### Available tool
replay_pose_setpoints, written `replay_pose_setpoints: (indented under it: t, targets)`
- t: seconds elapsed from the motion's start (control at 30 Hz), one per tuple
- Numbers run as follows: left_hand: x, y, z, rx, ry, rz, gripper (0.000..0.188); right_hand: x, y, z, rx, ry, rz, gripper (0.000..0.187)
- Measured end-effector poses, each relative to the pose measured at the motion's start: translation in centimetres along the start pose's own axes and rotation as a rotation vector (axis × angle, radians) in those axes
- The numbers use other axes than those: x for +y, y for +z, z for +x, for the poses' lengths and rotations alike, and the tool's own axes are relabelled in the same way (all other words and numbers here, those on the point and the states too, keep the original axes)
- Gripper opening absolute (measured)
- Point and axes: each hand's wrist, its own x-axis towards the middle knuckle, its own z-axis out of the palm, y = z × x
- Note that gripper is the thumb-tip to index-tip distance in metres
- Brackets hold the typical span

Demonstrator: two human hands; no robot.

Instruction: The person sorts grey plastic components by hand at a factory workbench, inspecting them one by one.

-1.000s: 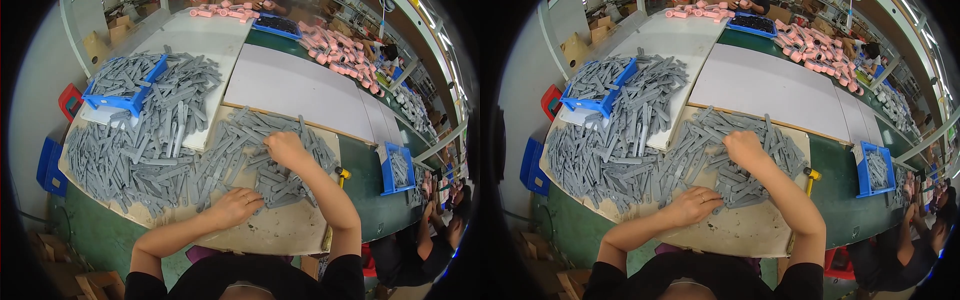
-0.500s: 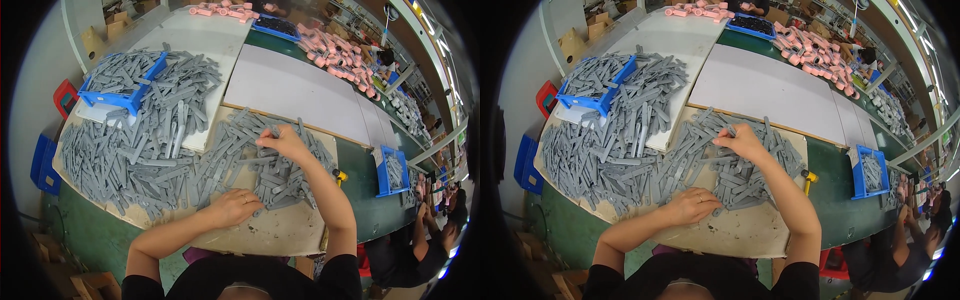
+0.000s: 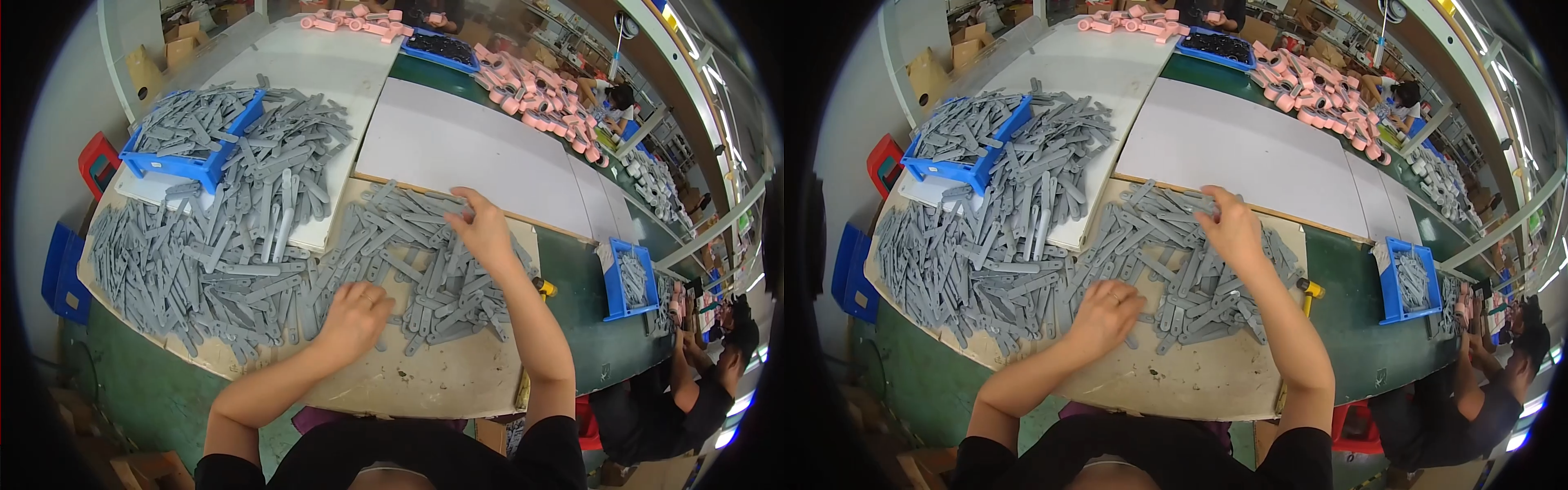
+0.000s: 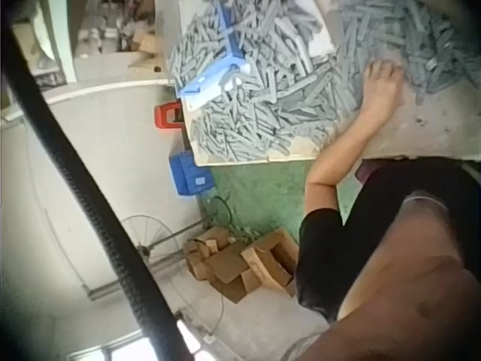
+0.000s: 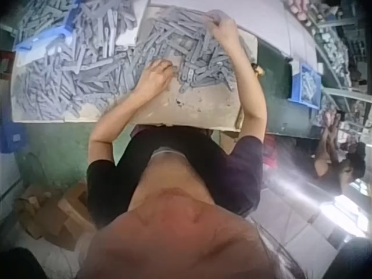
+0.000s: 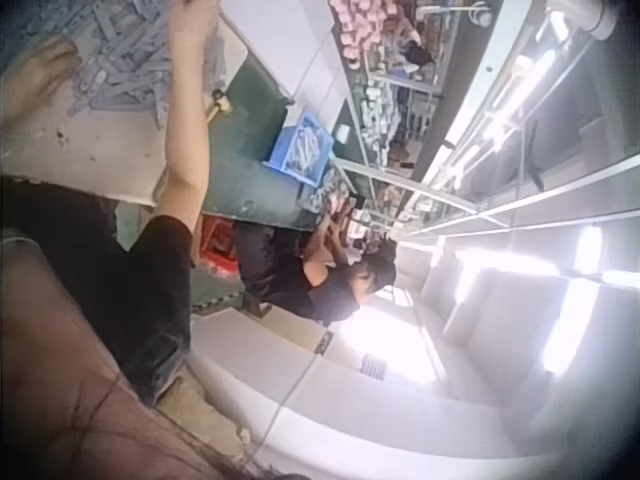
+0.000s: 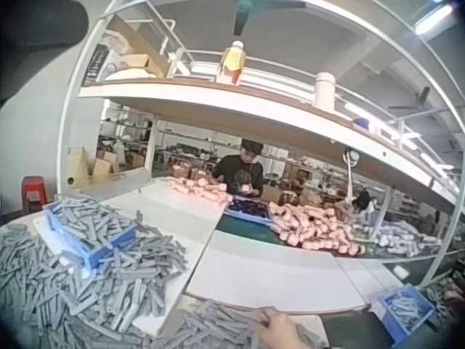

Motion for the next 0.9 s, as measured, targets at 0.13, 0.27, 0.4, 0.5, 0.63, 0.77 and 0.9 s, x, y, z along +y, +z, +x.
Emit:
replay_pose_setpoints:
  t: [0.13,0.27,0.4,0.5,0.63,0.77,0.9]
  targets:
    - [-1.8,-1.0,0.3,0.077,-0.171,0.241,0.027,-1.3,4.4,-1.4,-0.267,-0.480,0.069,0.024]
    - [-2.8,-1.5,0.3,0.058,-0.304,0.297,0.030,-3.6,6.8,-2.6,-0.431,-0.692,-0.191,0.025]
    - [-2.9,-2.0,1.0,0.035,-0.371,0.251,0.034,-2.9,6.7,-1.8,-0.331,-0.791,-0.296,0.008]
    - [-4.1,-1.9,-0.2,0.095,-0.390,0.189,0.036,-2.5,7.0,-1.4,-0.346,-0.824,-0.298,0.014]
    - [-3.6,-2.4,0.5,0.131,-0.504,0.007,0.036,-1.3,5.6,-1.1,-0.330,-0.740,-0.089,0.020]
    - [-4.0,-2.6,1.0,0.165,-0.473,-0.006,0.037,-0.9,4.8,-0.6,-0.303,-0.596,0.032,0.026]
    - [-4.5,-2.7,0.9,0.230,-0.515,-0.068,0.034,-1.5,2.3,-0.4,-0.260,-0.588,0.007,0.019]
